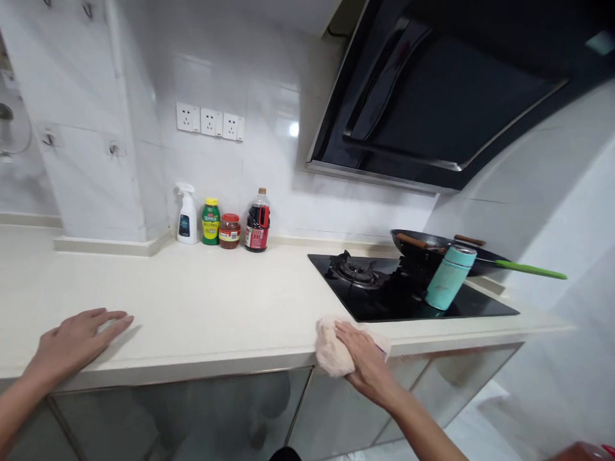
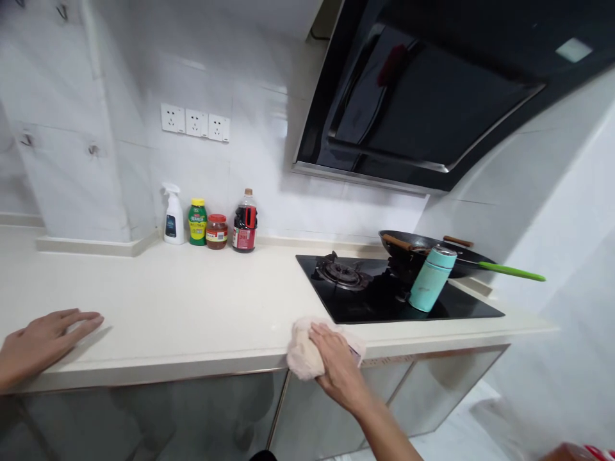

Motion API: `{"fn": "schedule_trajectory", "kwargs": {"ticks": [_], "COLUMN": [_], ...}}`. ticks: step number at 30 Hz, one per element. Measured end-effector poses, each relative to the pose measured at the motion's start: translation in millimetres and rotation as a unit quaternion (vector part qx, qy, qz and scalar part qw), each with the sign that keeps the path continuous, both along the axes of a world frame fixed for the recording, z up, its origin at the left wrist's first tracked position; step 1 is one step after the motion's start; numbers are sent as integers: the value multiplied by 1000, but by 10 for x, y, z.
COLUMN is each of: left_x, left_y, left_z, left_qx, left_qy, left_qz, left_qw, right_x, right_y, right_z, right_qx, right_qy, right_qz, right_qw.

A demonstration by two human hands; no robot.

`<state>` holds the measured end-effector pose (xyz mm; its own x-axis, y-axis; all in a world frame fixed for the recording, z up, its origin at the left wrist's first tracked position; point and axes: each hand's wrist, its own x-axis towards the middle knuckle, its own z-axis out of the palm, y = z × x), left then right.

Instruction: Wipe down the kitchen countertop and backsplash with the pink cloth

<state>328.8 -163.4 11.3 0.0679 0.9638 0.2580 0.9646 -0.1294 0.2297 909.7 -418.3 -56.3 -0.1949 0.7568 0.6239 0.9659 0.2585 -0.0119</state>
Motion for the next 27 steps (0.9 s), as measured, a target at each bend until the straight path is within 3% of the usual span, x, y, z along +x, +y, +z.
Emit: {"fn": "schedule_trajectory", "kwargs": {"ticks": [3,6,9,11,13,16,20,23,27], "left_x": [19,54,75,77,73,69,80,92,93], "left_y": [-74,-168,-241,-270,-288,-312,-352,-377,-395], "left_z": [27,79,101,94,76,46,25,5,-51], "left_qx": [-30,-35,-21,-15,-15,-12,1,4,37], "left_qy": [3,-13,-37,-45,-48,-52,-58,-63,-59], "left_qz": [-10,-8,-13,-17,-19,-23,-36,-35,-41], "left_qw": [999,999,999,999,999,998,998,997,997], "right_x": [-348,-397,-262,-171,-137,-182,-179,-19,215], "right_y": [169,364,571,654,667,614,711,1063,1820], "right_z": [144,282,382,418,426,422,449,401,279], "right_qx": [-49,-88,-3,42,5,-130,-243,-241,-210], "right_qy": [118,284,426,461,418,249,127,89,40], "right_qz": [56,15,-72,-136,-142,-73,-96,-153,-216], "right_qw": [990,955,902,876,897,957,957,954,953]}}
